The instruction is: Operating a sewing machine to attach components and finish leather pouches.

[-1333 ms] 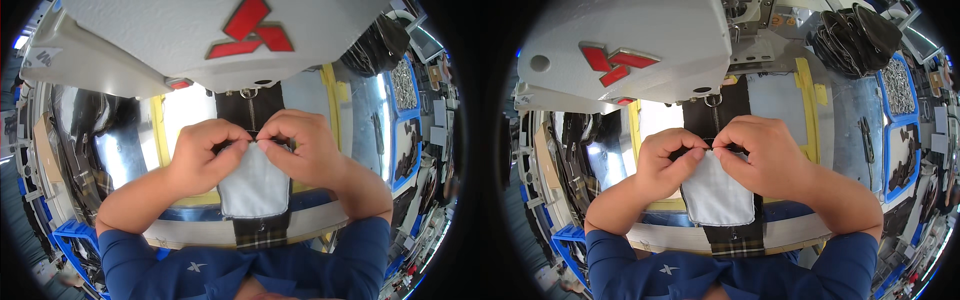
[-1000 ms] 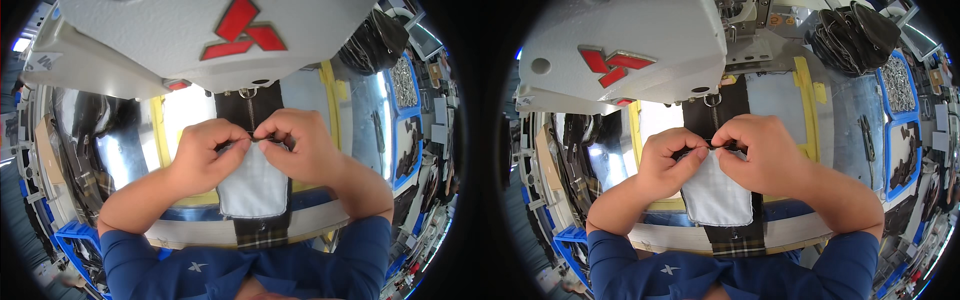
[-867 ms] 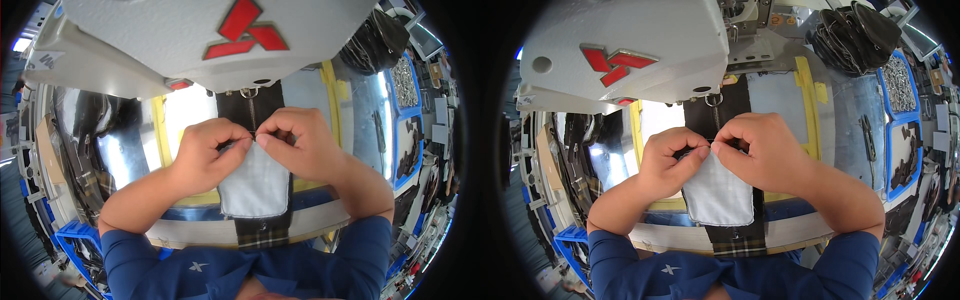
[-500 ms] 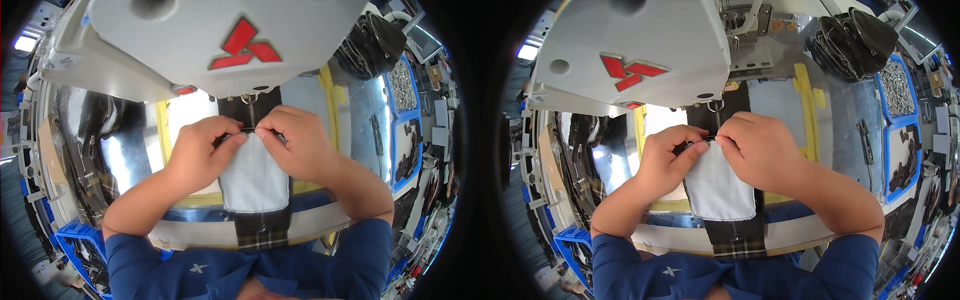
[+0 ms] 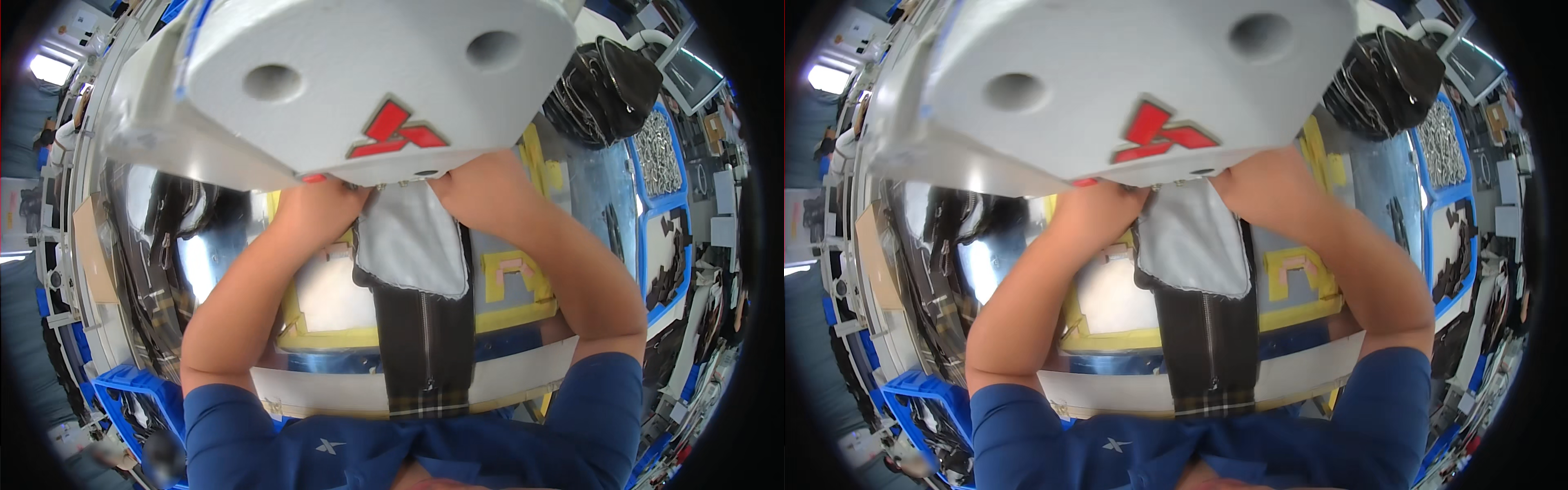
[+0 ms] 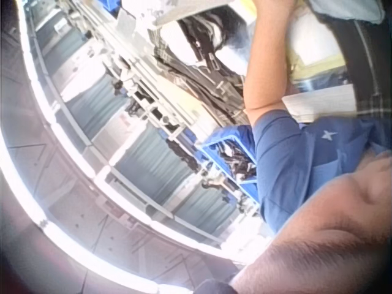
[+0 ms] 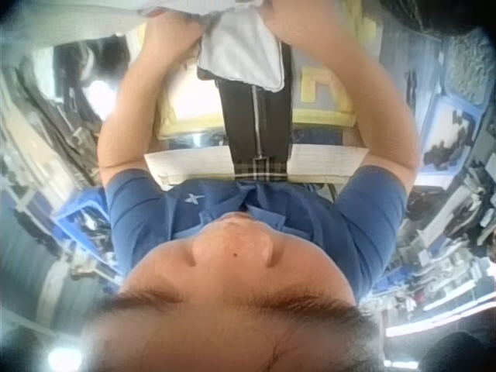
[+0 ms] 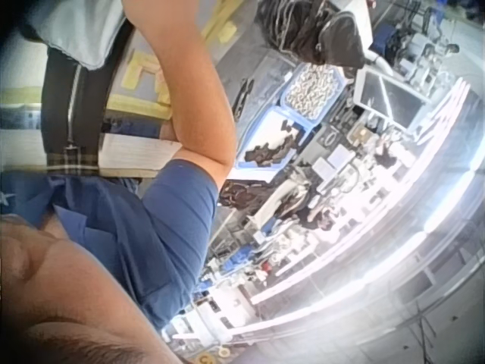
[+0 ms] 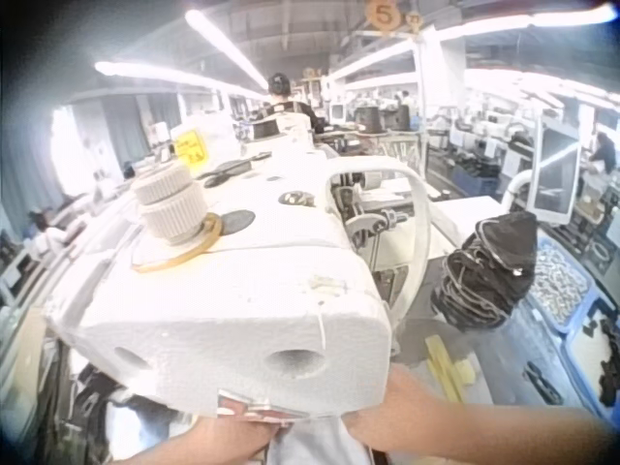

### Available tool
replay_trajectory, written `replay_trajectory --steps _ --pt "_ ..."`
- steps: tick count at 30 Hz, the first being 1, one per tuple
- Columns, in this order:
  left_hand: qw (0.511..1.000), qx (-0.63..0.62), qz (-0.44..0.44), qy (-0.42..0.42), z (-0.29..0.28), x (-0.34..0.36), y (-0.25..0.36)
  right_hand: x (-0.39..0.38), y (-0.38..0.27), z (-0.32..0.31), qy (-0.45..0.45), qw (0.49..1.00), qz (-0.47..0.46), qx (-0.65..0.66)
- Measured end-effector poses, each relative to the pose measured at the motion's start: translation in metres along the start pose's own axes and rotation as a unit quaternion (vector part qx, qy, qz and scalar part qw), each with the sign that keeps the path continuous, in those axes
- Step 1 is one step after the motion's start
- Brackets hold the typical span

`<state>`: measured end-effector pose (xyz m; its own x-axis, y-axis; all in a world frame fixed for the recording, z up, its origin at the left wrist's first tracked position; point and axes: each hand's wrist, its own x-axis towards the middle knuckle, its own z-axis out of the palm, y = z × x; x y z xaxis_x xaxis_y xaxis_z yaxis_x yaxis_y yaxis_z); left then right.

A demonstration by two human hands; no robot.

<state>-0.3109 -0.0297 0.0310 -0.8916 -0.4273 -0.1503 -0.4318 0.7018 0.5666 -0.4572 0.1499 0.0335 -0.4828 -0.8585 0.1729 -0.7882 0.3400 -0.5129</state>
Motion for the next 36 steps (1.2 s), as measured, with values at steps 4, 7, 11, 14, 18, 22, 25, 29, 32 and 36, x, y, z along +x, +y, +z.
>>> replay_trajectory --steps 4,7,11,14,18,22,25,29,32,36 --pt "0.998 -0.04 -0.048 -0.024 -0.006 -0.001 0.004 0.003 -0.005 -0.01 -0.045 0.999 0.009 0.028" --pt "0.998 0.035 0.05 -0.001 -0.002 0.002 -0.016 0.008 0.004 -0.004 -0.035 0.999 0.0 0.028" --pt "0.998 0.055 0.029 -0.026 -0.005 0.003 -0.011 0.012 0.011 -0.003 -0.055 0.997 0.01 0.059" --pt "0.994 0.049 0.093 0.023 -0.002 0.003 -0.02 0.015 0.012 0.001 -0.035 0.999 0.002 0.04" --pt "0.988 0.104 0.115 0.02 -0.004 0.004 -0.014 0.019 0.008 -0.008 -0.071 0.995 0.049 0.045" --pt "0.991 0.033 0.125 0.046 0.0 0.004 -0.02 0.023 0.016 0.0 -0.089 0.995 0.032 0.025" --pt "0.993 0.008 0.116 0.03 -0.003 0.008 -0.02 0.021 0.013 -0.001 -0.097 0.995 0.025 0.007" --pt "0.992 0.015 0.122 0.014 -0.003 0.012 -0.024 0.021 0.008 -0.002 -0.109 0.994 0.019 -0.026" --pt "0.992 0.027 0.126 0.007 -0.005 0.014 -0.024 0.023 0.003 -0.012 -0.129 0.99 0.05 -0.019" --pt "0.994 0.04 0.104 -0.004 -0.006 0.014 -0.023 0.025 0.006 -0.007 -0.133 0.99 0.049 -0.016"
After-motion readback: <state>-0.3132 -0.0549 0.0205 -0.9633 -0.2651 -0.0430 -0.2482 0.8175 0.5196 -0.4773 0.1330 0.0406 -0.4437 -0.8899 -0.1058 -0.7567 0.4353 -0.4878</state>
